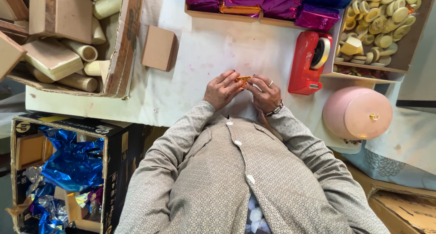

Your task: The recorder is wrapping small blocks, likely soap bars, in aluminum foil and then in colored wrapping paper, using a tape dispenser.

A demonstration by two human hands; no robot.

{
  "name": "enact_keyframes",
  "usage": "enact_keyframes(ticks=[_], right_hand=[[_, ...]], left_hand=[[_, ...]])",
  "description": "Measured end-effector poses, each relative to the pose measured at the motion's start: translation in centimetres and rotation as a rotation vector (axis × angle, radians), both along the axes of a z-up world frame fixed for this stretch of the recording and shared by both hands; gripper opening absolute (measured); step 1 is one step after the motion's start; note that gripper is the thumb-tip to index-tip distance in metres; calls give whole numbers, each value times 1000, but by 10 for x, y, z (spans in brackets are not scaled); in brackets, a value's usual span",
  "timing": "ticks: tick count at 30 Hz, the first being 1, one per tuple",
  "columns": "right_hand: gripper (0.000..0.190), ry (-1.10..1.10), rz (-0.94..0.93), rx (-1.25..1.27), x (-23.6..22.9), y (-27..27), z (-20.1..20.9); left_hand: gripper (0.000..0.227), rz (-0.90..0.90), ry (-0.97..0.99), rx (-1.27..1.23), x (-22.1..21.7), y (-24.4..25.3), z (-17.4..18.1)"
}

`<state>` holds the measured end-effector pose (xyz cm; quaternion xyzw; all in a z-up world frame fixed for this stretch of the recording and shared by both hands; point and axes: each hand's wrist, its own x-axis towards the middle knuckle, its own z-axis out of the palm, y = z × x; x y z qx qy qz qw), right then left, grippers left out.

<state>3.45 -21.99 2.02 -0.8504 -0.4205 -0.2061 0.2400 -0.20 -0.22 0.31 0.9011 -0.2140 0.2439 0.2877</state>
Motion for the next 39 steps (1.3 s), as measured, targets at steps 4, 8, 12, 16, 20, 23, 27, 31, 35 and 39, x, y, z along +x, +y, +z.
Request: enact_keyframes(ticks=[4, 8, 12, 16, 20, 23, 27, 31, 35, 39], right_hand=[[29, -23, -2, -7, 1, -1, 0], [27, -68, -15, -5, 2, 0, 1], [27, -73, -29, -5, 0, -3, -6], [27, -81, -51, 18, -2, -1, -4], [28, -22, -75, 41, -5, -2, -1], [20, 24, -106, 82, -7, -8, 11], [16, 26, -227, 103, -8, -38, 10], [19, 31, -379, 120, -5, -76, 19], [19, 9, -615, 116, 3, -111, 18], [10, 117, -809, 56, 12, -157, -3]], left_hand=[[28, -65, 3, 26, 0, 4, 7], [23, 0, 20, 48, -2, -2, -3], [23, -19, 44, 27, -5, -3, 2], [17, -2, 20, 46, -5, -5, -6], [17, 7, 3, 68, -5, -5, -3], [16, 14, 1, 77, -6, -5, -4], [15, 11, 7, 70, -6, -5, -5], [15, 7, 4, 67, -6, -5, -7], [18, -4, 5, 56, -6, -4, -4], [20, 2, -3, 41, -7, -5, -9]])
